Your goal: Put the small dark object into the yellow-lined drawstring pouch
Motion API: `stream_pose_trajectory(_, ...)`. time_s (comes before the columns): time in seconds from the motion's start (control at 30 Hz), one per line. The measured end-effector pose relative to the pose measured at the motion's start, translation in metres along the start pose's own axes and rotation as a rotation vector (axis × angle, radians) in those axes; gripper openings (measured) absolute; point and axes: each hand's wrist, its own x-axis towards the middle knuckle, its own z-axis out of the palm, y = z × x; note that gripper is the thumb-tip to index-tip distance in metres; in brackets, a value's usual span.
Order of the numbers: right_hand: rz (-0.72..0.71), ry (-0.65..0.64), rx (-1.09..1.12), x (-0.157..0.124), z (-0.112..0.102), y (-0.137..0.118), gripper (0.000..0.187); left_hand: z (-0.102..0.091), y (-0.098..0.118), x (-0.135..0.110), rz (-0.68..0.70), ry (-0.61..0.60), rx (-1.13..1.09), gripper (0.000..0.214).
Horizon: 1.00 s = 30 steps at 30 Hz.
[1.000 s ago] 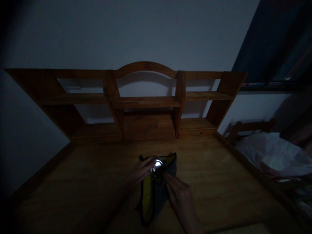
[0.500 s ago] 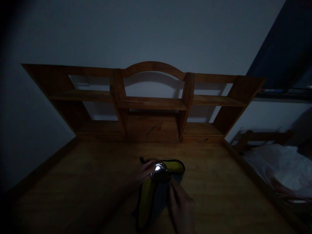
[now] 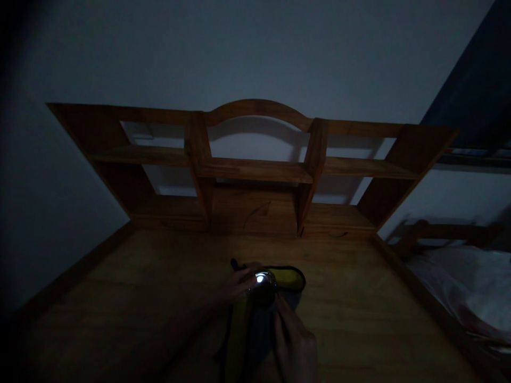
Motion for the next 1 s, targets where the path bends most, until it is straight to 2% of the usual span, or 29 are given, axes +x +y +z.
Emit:
stream_pose_trajectory(0.17,0.004,0.001,0.013,-0.001,0.002,0.002,0.038,0.000,-0.004,0.001,-0.017,-0.051,-0.105,0.048)
stream_pose_trajectory(0.4,0.058,0.025,0.008,0.000,0.001,0.002,0.037,0.001,0.002,-0.004,0.003,-0.133,-0.156,0.051)
stream_pose_trajectory(0.53,0.083,0.034,0.009,0.000,0.001,0.000,0.035,-0.003,-0.001,-0.004,0.062,-0.144,-0.084,0.056)
stream_pose_trajectory(0.7,0.130,0.026,-0.020,-0.001,0.002,-0.002,0.033,0.003,-0.003,-0.007,0.120,-0.246,-0.008,0.071)
stream_pose_trajectory(0.9,0.117,0.037,-0.031,-0.001,0.001,-0.003,0.033,0.014,0.011,-0.016,0.034,-0.282,-0.093,0.071)
stream_pose_trajectory(1.0,0.098,0.042,-0.022,-0.001,0.001,-0.004,0.034,0.015,0.014,-0.017,-0.002,-0.258,-0.092,0.071)
